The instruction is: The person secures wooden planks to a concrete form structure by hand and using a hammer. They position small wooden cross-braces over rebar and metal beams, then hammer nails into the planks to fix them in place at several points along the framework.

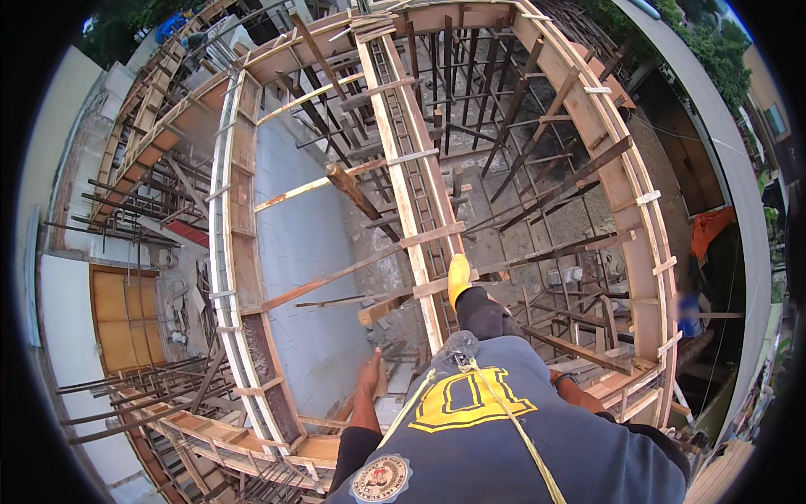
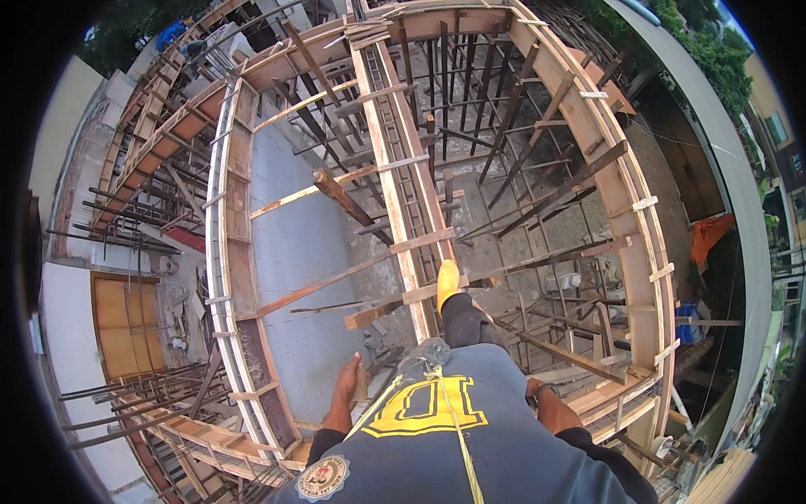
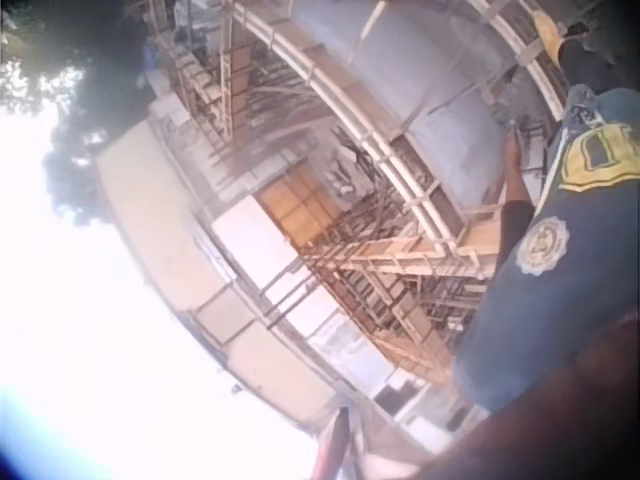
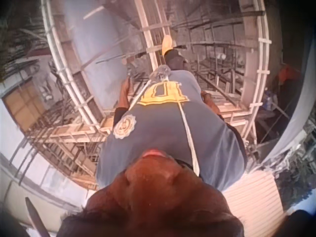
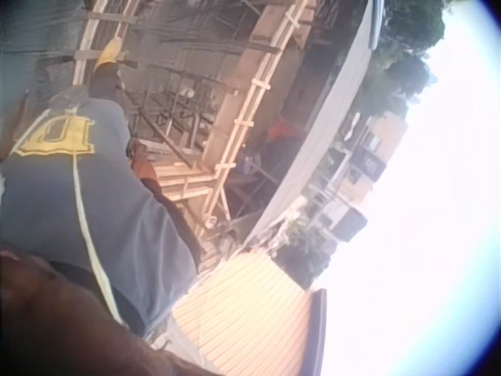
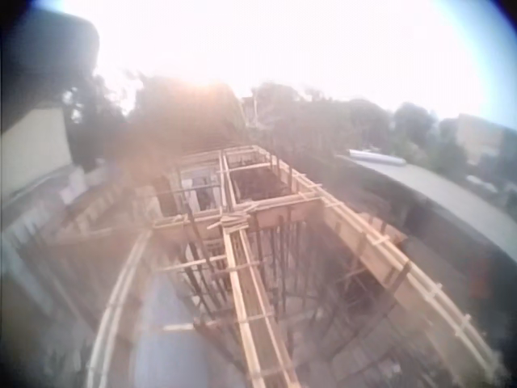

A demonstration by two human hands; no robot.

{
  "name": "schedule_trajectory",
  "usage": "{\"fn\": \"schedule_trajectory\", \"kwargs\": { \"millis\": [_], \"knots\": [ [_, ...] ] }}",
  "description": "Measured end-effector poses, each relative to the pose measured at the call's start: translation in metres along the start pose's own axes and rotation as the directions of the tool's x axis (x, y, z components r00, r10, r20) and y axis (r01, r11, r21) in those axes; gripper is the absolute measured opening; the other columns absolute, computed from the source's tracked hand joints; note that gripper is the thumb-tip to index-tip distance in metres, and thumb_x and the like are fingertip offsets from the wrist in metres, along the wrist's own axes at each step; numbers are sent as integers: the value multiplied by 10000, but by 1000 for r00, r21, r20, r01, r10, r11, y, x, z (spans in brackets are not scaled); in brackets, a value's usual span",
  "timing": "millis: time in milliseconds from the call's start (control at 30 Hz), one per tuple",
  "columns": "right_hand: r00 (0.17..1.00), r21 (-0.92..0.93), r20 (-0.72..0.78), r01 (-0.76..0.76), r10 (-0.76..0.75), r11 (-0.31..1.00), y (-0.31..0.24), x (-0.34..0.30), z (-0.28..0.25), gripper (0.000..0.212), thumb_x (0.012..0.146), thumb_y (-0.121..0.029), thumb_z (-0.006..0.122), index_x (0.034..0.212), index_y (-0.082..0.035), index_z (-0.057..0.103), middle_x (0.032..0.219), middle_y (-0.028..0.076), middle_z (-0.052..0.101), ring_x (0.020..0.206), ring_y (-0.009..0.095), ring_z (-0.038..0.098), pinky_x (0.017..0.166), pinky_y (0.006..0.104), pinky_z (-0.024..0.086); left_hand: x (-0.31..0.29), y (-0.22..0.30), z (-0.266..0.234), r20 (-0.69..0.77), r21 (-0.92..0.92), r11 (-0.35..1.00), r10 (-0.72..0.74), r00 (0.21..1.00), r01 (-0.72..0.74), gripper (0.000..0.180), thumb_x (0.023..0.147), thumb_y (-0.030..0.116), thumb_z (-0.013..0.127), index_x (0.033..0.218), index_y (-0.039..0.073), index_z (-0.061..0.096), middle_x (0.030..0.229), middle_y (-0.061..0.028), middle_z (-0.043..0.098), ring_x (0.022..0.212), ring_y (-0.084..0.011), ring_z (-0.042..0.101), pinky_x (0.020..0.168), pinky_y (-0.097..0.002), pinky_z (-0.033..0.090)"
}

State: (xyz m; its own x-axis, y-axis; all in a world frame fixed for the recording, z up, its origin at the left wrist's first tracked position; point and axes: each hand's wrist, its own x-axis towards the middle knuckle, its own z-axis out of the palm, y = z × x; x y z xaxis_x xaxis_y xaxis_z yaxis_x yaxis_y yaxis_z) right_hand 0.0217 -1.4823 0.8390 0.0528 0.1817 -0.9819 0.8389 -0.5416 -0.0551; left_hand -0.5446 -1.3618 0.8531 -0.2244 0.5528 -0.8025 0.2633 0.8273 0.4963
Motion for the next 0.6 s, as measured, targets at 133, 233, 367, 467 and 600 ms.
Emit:
{"fn": "schedule_trajectory", "kwargs": {
  "millis": [133, 233, 367, 467, 600],
  "knots": [
    [994, -201, 47, 108, -101, 974, -55, 13, -108, 420, 929, -429, 581, 958, -55, 770, 878, 113, 751, 785, 245, 726, 736, 395, 560, -7, 85, 5, 75, -284, 945, -144, 987, 160, 793, 890, 710, 547, 1122, -41, 647, 826, -139, 681, 666, -242, 660, 594, -379, 523],
    [997, -73, -20, 68, -70, 995, -133, 11, -210, 444, 941, -449, 581, 928, -48, 771, 817, 76, 757, 724, 223, 721, 703, 380, 559, 7, 128, -7, 64, -219, 944, -240, 969, 249, 779, 906, 698, 539, 1154, -35, 631, 822, -143, 678, 636, -230, 652, 582, -371, 522],
    [994, 147, -108, 8, 8, 989, -198, 40, -338, 535, 965, -514, 560, 995, -11, 739, 815, 98, 756, 683, 203, 712, 658, 378, 548, 40, 195, -7, 61, -277, 943, -175, 983, 185, 774, 913, 693, 532, 1136, -41, 639, 821, -137, 675, 642, -227, 655, 585, -373, 522],
    [969, 421, -242, 153, -52, 894, -257, 53, -418, 571, 970, -499, 562, 1045, 51, 696, 821, 132, 751, 645, 203, 702, 661, 367, 554, 87, 220, -22, 11, -347, 917, -205, 979, 196, 760, 914, 681, 540, 1134, -40, 642, 829, -132, 678, 666, -232, 657, 600, -389, 524],
    [903, 567, -429, 289, -23, 771, -317, 24, -499, 576, 951, -463, 618, 1048, 102, 664, 827, 159, 739, 619, 213, 698, 601, 359, 559, 158, 268, -27, 58, -335, 908, -248, 967, 253, 739, 912, 664, 558, 1129, -37, 642, 869, -154, 674, 710, -255, 657, 620, -413, 524]
  ]
}}
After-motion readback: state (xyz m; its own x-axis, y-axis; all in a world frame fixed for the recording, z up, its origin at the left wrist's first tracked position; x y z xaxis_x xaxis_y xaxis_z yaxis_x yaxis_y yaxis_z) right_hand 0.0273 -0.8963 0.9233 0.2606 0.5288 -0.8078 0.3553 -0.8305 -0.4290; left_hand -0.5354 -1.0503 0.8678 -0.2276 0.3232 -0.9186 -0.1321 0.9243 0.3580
